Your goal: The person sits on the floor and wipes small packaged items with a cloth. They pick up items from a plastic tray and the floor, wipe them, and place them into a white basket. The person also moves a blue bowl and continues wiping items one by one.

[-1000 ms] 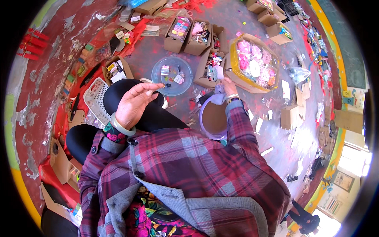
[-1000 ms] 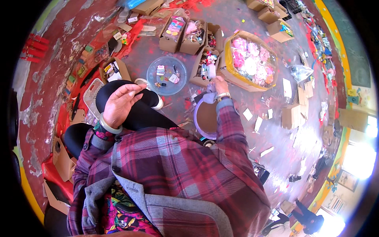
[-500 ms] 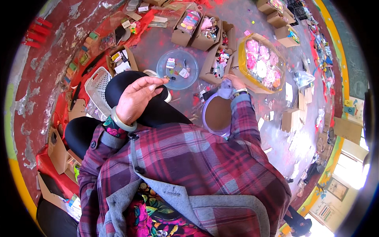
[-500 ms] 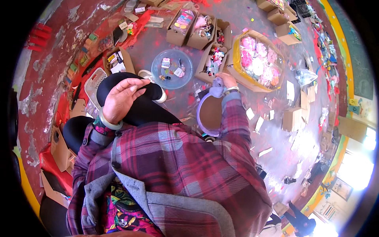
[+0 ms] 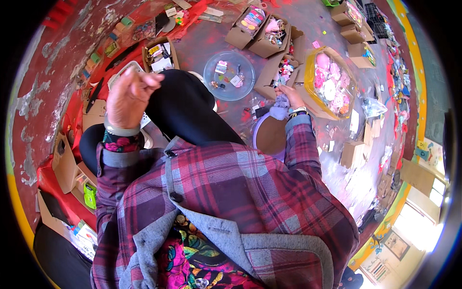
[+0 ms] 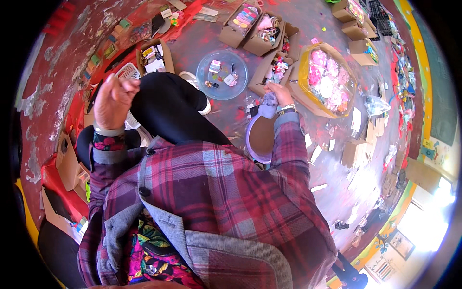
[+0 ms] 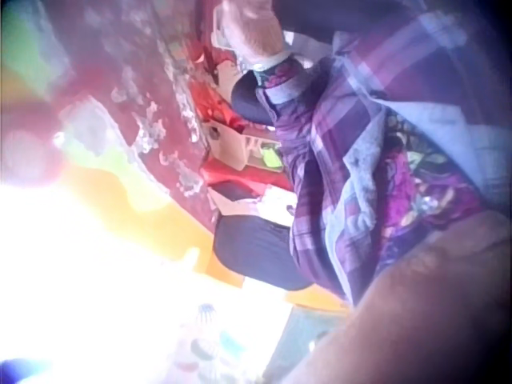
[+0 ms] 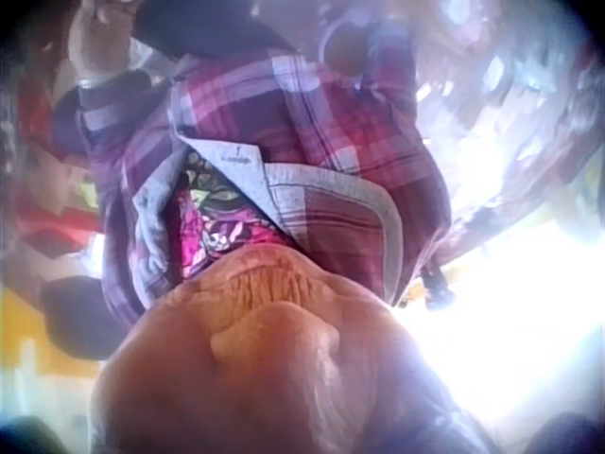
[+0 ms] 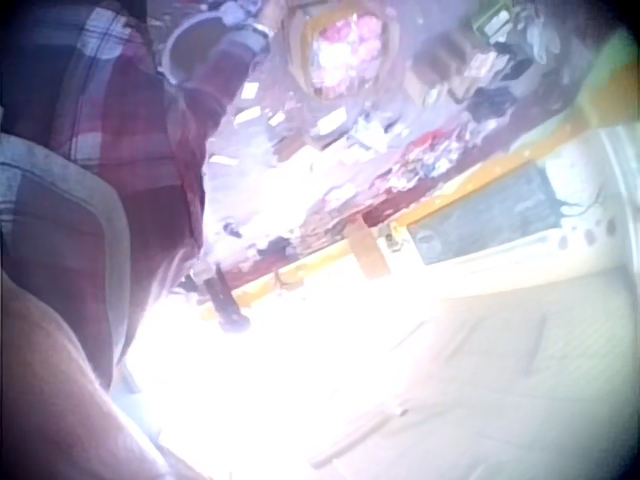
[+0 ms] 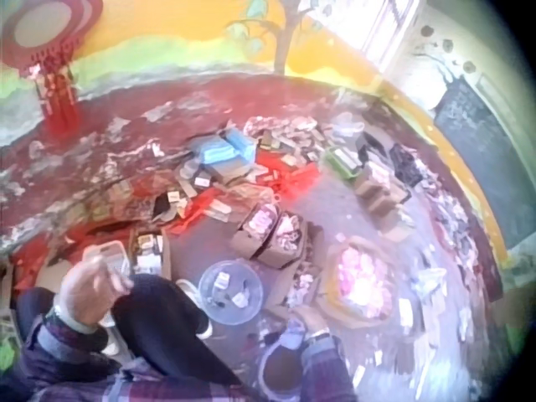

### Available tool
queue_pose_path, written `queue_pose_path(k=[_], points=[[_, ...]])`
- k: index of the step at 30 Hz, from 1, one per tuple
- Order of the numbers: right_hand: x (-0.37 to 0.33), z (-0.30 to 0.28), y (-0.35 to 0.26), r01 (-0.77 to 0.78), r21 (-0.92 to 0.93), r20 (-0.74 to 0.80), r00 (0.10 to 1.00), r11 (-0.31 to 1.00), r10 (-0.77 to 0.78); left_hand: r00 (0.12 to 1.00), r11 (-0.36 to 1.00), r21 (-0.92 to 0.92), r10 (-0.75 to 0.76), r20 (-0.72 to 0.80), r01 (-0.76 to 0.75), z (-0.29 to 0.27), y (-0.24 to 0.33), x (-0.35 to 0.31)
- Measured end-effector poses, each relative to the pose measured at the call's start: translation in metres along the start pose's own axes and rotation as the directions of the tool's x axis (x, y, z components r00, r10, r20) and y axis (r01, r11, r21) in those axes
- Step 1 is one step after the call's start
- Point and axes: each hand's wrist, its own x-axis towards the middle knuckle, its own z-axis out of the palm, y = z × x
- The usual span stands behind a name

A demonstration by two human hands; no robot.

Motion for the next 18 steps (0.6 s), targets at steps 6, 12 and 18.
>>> queue_pose_path(k=[6, 12, 18], points=[[0.085, 0.041, 0.013, 0.134, -0.555, 0.181, 0.983, 0.821, -0.038, 0.949, 0.852, 0.524, 0.185, -0.257, -0.024, 0.006, -0.011, 0.002], [0.155, 0.109, 0.059, 0.075, -0.983, 0.074, 0.997, 0.169, -0.009, 0.968, 0.069, 0.986, 0.211, 0.134, -0.152, 0.014, -0.021, 0.014], [0.177, 0.147, 0.096, -0.407, -0.733, -0.493, 0.870, 0.545, -0.013, 0.981, 0.084, 0.985, 0.136, 0.140, -0.152, 0.007, -0.017, 0.023]])
